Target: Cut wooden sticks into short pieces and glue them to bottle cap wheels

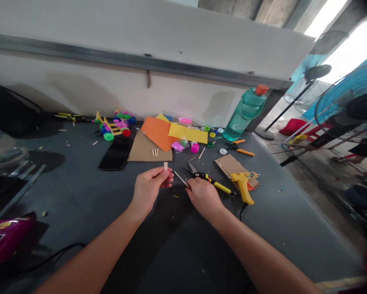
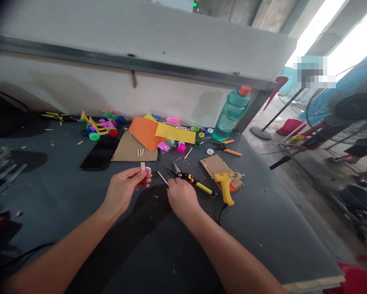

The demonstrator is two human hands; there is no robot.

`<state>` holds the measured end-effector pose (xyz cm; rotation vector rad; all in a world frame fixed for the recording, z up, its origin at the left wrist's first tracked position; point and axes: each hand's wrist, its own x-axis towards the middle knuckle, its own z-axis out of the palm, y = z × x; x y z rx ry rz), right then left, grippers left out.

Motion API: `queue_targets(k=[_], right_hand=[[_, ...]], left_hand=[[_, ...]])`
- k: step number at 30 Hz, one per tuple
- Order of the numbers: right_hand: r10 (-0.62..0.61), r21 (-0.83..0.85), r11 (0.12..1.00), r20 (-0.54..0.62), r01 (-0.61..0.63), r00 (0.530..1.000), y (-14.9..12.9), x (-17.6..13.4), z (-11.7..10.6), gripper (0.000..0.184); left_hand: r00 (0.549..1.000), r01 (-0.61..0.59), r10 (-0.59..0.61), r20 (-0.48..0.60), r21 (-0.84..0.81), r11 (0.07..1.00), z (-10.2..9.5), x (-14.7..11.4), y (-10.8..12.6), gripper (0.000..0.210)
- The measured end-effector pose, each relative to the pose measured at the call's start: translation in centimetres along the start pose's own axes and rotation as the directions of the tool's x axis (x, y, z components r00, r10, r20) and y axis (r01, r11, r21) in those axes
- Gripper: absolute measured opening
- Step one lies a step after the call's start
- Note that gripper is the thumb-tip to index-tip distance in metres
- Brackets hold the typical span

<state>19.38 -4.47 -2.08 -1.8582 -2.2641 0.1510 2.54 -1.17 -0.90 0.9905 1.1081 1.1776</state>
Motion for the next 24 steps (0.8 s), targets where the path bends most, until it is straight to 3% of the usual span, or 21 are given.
queue_targets(k=[4,8,12,14,17,24], right_hand=[[0.026,-0.025,0.999,0.004,-0.026,1.000,-0.4,0.0,0.1,0.023],[0.092,0.189,0.979,-0.067,-0.078,0.994,-0.2,-0.3,0.0,0.029],[0.154,0.570,0.817,-0.080,-0.082,0.985,-0.3,-1.1,-0.7,0.022],[0.152,0.680,0.730,-0.076,-0.060,0.985,-0.5,-1.7,-1.2,0.018],[0.125,0.746,0.666,-0.091,-0.015,0.988,-0.8,-2.2,-1.9,0.017],[0.115,0.788,0.616,-0.077,-0.011,0.990,-0.9,-2.5,-2.1,0.016]], left_hand=[[1.000,0.011,-0.011,0.013,0.022,1.000,0.2,-0.3,0.0,0.026],[0.999,0.017,-0.016,-0.029,0.014,1.000,0.0,-0.2,0.2,0.027],[0.999,0.042,-0.042,-0.014,0.001,0.999,0.2,-0.3,0.3,0.027],[0.998,0.059,-0.059,0.018,-0.003,0.998,0.5,-0.6,0.4,0.026],[0.995,0.077,-0.077,0.067,0.000,0.997,0.9,-1.0,0.6,0.025],[0.988,0.093,-0.095,0.119,0.026,0.995,1.0,-1.3,0.6,0.023]])
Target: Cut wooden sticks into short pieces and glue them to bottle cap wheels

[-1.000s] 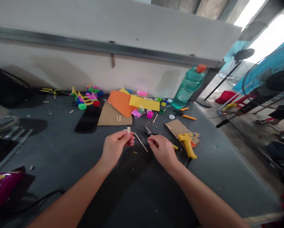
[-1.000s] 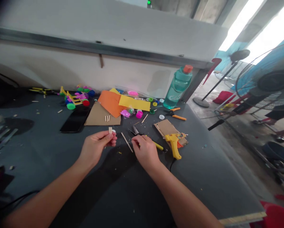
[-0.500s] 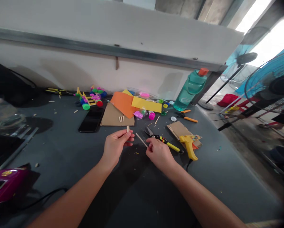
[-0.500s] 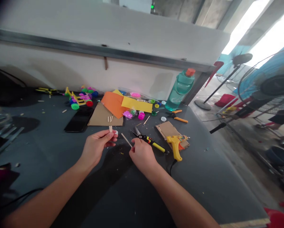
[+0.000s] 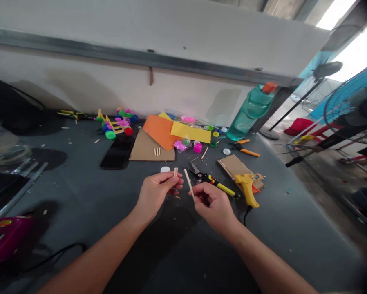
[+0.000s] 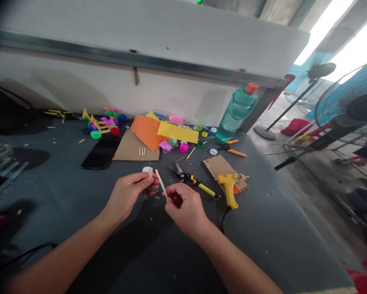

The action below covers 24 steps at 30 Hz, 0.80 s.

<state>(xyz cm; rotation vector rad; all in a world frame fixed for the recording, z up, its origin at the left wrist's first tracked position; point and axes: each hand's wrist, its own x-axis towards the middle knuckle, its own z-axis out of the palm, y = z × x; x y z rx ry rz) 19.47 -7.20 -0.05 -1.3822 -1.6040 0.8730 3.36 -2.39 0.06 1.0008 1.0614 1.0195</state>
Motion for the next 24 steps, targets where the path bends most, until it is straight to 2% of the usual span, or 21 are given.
queue_targets(k=[4,9,12,14,17,21,24], right_hand=[[0.039,0.077,0.996,0.018,-0.041,0.999,0.0,0.0,-0.2,0.010],[0.077,0.194,0.978,0.017,-0.078,0.997,0.2,0.2,-0.5,0.007],[0.143,0.292,0.945,0.029,-0.145,0.989,0.1,0.3,-0.6,0.012],[0.160,0.358,0.920,0.029,-0.160,0.987,0.0,0.4,-0.6,0.021],[0.126,0.363,0.925,-0.013,-0.113,0.992,0.0,0.6,-0.7,0.032],[0.051,0.348,0.936,-0.007,-0.045,0.999,0.1,0.4,-1.0,0.024],[0.030,0.323,0.946,-0.035,-0.017,0.999,0.1,0.1,-1.3,0.021]], left_hand=[[0.998,0.056,-0.055,0.040,-0.030,0.998,0.1,-0.2,0.1,0.023],[0.979,0.164,-0.150,0.141,-0.091,0.982,0.0,-0.2,-0.1,0.022],[0.962,0.207,-0.183,0.204,-0.102,0.973,-0.1,-0.2,-0.4,0.021],[0.954,0.222,-0.195,0.227,-0.100,0.970,-0.1,-0.2,-0.4,0.021],[0.950,0.229,-0.200,0.240,-0.098,0.968,0.0,-0.3,-0.4,0.021],[0.945,0.248,-0.215,0.246,-0.109,0.963,-0.2,0.0,-0.6,0.021],[0.925,0.303,-0.266,0.271,-0.103,0.947,-0.3,0.2,-0.8,0.021]])
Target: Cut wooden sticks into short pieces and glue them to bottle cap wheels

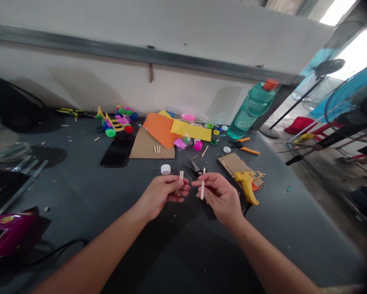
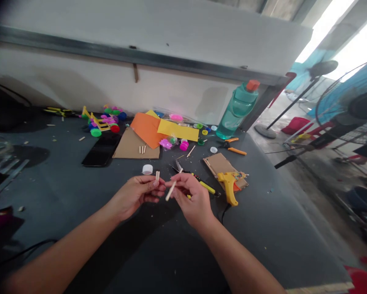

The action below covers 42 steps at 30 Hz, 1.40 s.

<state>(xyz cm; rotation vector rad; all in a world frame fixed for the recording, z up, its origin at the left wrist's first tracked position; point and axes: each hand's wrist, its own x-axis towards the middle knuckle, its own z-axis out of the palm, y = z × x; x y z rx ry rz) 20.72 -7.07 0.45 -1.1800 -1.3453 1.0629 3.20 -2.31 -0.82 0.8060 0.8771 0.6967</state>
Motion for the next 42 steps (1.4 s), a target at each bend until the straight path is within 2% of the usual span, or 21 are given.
queue_targets(k=[3,5,8,10,17,27,35,42], right_hand=[[0.017,0.002,1.000,-0.065,-0.017,0.998,-0.1,-0.1,-0.4,0.017],[0.064,0.091,0.994,-0.076,-0.057,0.995,0.0,0.1,-0.5,0.019],[0.163,0.261,0.954,-0.037,-0.148,0.986,0.3,0.4,-0.2,0.021],[0.210,0.297,0.934,-0.009,-0.198,0.978,0.5,0.6,0.1,0.022],[0.270,0.263,0.930,-0.009,-0.258,0.963,0.7,0.9,0.5,0.021],[0.323,0.205,0.927,-0.011,-0.314,0.946,1.1,0.9,0.7,0.022],[0.310,0.138,0.942,-0.016,-0.305,0.950,1.3,0.9,0.8,0.021],[0.296,0.152,0.945,-0.008,-0.291,0.955,1.4,0.9,0.7,0.021]], left_hand=[[0.997,0.064,-0.065,0.036,0.021,0.998,0.0,0.0,-0.1,0.022],[0.991,0.106,-0.109,0.076,0.042,0.993,0.2,-0.1,-0.2,0.023],[0.976,0.170,-0.176,0.130,0.058,0.984,0.6,-0.4,-0.2,0.021],[0.966,0.206,-0.212,0.149,0.057,0.977,0.8,-0.5,-0.2,0.020],[0.932,0.287,-0.290,0.218,0.045,0.957,0.7,-0.7,-0.4,0.020],[0.919,0.319,-0.326,0.221,0.067,0.945,0.9,-0.5,-0.7,0.021],[0.930,0.294,-0.309,0.197,0.100,0.950,1.1,-0.5,-1.0,0.020],[0.968,0.122,-0.161,0.195,0.198,0.973,1.5,-0.6,-0.7,0.020]])
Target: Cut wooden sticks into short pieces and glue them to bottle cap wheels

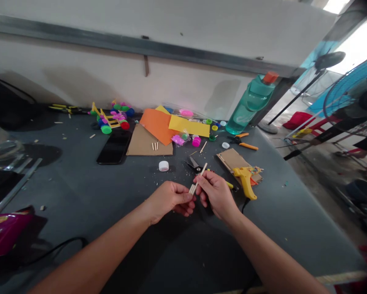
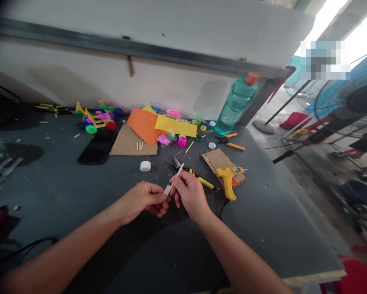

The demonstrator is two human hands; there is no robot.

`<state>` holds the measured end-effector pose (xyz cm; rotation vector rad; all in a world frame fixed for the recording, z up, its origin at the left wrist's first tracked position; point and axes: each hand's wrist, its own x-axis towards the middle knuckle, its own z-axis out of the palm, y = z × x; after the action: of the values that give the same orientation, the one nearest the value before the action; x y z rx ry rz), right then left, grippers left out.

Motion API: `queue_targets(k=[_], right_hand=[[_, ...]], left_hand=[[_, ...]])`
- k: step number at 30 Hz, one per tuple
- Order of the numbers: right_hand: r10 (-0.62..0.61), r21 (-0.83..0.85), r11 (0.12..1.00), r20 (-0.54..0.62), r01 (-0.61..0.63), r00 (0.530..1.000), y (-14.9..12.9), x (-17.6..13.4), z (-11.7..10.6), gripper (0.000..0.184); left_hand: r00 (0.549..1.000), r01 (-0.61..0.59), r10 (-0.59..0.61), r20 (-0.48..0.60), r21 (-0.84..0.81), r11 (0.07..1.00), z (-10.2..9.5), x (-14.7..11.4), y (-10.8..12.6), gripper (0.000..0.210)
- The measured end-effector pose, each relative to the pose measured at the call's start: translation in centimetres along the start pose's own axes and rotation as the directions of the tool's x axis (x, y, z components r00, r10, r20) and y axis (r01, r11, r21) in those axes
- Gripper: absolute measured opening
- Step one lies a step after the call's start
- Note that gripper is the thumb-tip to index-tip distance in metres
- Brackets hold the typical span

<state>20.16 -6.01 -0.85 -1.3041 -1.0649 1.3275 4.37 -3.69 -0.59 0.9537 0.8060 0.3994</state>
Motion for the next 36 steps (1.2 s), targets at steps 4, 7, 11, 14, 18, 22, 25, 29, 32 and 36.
queue_targets(k=[4,7,11,14,18,22,25,29,32,36], right_hand=[[-0.002,0.016,1.000,0.035,0.002,0.999,-0.17,-0.01,-0.07,0.021],[0.011,-0.026,1.000,0.086,-0.009,0.996,-0.37,-0.09,-0.01,0.021],[0.006,-0.057,0.998,0.069,-0.002,0.998,-0.38,-0.16,0.09,0.017],[0.018,-0.013,1.000,0.034,-0.018,0.999,-0.28,-0.12,0.08,0.018],[0.101,0.126,0.987,0.029,-0.104,0.994,-0.39,-0.02,-0.05,0.017],[0.141,0.187,0.971,0.050,-0.148,0.989,-0.57,0.02,-0.11,0.017],[0.129,0.167,0.976,0.059,-0.138,0.990,-0.54,-0.03,-0.06,0.017],[0.076,0.079,0.994,0.032,-0.078,0.997,-0.37,-0.07,0.03,0.017],[0.021,-0.004,1.000,0.032,-0.021,0.999,-0.28,-0.03,0.14,0.018],[-0.050,-0.095,0.994,0.027,0.052,0.998,-0.18,-0.01,0.30,0.015]], left_hand=[[0.995,-0.070,0.077,-0.069,0.098,0.993,0.11,0.00,0.03,0.018],[0.988,-0.099,0.115,-0.104,0.148,0.984,0.23,0.02,0.02,0.018],[0.988,-0.110,0.124,-0.088,0.150,0.983,0.37,-0.06,0.07,0.021],[0.997,-0.062,0.064,-0.044,0.032,0.998,0.27,-0.19,0.18,0.021],[0.998,0.015,-0.006,0.055,-0.177,0.984,-0.04,-0.25,0.25,0.028],[0.995,0.032,-0.008,0.100,-0.239,0.971,-0.27,-0.18,0.20,0.029],[0.996,0.033,-0.016,0.091,-0.189,0.981,-0.26,-0.19,0.22,0.028],[0.998,-0.061,0.061,0.031,0.006,0.998,-0.12,-0.05,0.07,0.026],[0.979,-0.182,0.199,-0.050,0.238,0.954,-0.17,0.19,-0.30,0.024],[0.918,-0.256,0.376,-0.128,0.532,0.807,-0.42,0.32,-0.66,0.028]])
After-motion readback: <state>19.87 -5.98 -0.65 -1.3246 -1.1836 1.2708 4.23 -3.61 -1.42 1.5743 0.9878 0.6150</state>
